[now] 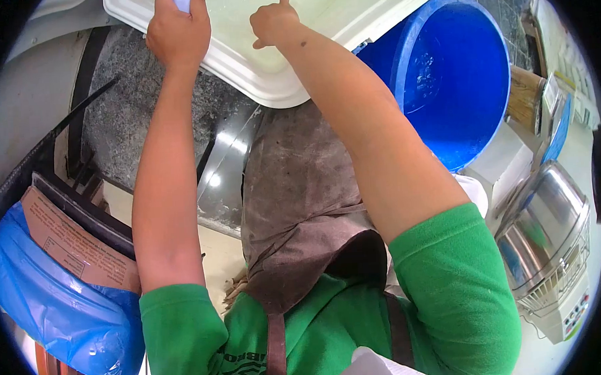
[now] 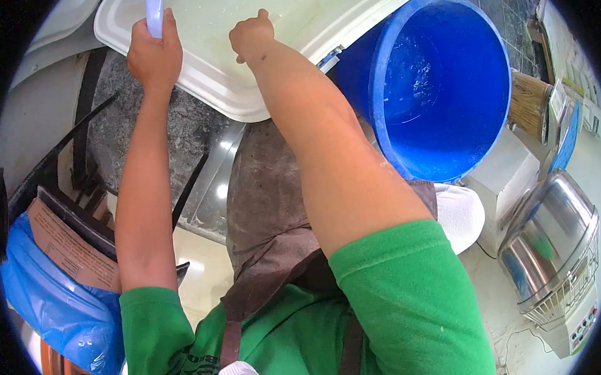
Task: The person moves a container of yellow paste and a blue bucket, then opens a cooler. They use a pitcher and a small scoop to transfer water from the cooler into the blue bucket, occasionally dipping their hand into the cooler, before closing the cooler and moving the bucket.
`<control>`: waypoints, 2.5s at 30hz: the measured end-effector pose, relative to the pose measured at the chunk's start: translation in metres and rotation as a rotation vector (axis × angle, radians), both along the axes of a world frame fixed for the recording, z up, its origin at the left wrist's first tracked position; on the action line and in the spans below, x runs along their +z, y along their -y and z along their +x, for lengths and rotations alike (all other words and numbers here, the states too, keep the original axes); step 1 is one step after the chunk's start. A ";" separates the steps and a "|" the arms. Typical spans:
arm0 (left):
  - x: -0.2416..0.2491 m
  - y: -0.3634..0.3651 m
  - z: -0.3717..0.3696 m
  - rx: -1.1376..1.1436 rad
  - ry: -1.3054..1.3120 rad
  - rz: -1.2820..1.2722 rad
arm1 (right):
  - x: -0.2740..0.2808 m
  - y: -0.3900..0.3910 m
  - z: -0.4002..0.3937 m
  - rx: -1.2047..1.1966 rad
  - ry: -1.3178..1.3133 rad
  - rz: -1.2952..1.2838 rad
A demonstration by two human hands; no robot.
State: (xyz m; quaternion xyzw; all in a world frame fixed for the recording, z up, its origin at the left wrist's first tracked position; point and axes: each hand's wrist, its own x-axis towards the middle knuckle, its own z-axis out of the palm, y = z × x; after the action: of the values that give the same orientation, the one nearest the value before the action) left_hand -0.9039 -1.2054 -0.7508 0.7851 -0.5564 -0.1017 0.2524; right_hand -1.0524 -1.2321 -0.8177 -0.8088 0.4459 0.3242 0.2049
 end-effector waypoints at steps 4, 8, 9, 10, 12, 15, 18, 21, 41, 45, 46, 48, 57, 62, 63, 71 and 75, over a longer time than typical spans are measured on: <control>-0.002 0.001 0.002 -0.018 0.009 -0.041 | -0.004 0.000 0.001 -0.030 -0.013 -0.013; -0.001 0.000 0.000 -0.008 0.019 -0.034 | -0.004 0.000 0.002 -0.027 -0.014 -0.009; -0.002 0.000 0.000 -0.007 0.024 -0.059 | -0.005 0.000 0.002 -0.038 -0.010 -0.006; -0.002 0.000 0.000 -0.006 0.024 -0.060 | -0.006 0.000 0.002 -0.048 -0.007 -0.003; 0.001 0.001 0.000 -0.014 0.025 -0.016 | -0.009 -0.002 0.000 -0.058 0.028 -0.035; 0.002 0.000 -0.003 0.017 0.045 0.000 | -0.008 -0.004 0.002 -0.108 0.042 -0.049; -0.001 0.001 0.001 -0.020 0.056 -0.004 | -0.004 -0.004 0.003 -0.176 0.038 -0.065; 0.001 0.001 0.001 -0.025 0.031 0.012 | 0.005 0.005 0.001 -0.177 0.034 -0.096; 0.007 -0.003 0.003 0.017 -0.173 -0.200 | 0.058 0.023 -0.061 -1.661 1.041 -0.080; 0.010 -0.003 0.001 0.025 -0.205 -0.201 | 0.100 0.019 -0.083 -1.600 1.193 -0.197; 0.008 -0.003 0.001 0.027 -0.199 -0.208 | 0.111 0.019 -0.090 -1.597 1.195 -0.212; 0.009 -0.002 0.002 0.016 -0.190 -0.198 | 0.136 0.016 -0.105 -1.611 1.334 -0.277; 0.012 -0.002 0.001 -0.063 -0.036 -0.102 | 0.257 -0.021 -0.164 -1.585 1.625 -0.365; 0.010 -0.001 -0.001 -0.109 0.014 -0.081 | 0.260 -0.049 -0.190 -1.600 1.611 -0.366; 0.010 -0.001 0.000 -0.113 0.025 -0.078 | 0.258 -0.057 -0.192 -1.594 1.612 -0.372; 0.017 -0.003 -0.003 -0.099 0.012 -0.062 | 0.252 -0.088 -0.200 -1.544 1.602 -0.394; 0.020 0.003 -0.002 -0.160 -0.262 -0.271 | 0.251 -0.086 -0.206 -1.463 1.535 -0.401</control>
State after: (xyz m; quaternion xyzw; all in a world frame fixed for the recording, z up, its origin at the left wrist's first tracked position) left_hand -0.9057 -1.2088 -0.7303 0.6773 -0.5881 -0.1470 0.4169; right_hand -1.2586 -1.1466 -0.5664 -0.3524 0.6185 -0.5493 0.4377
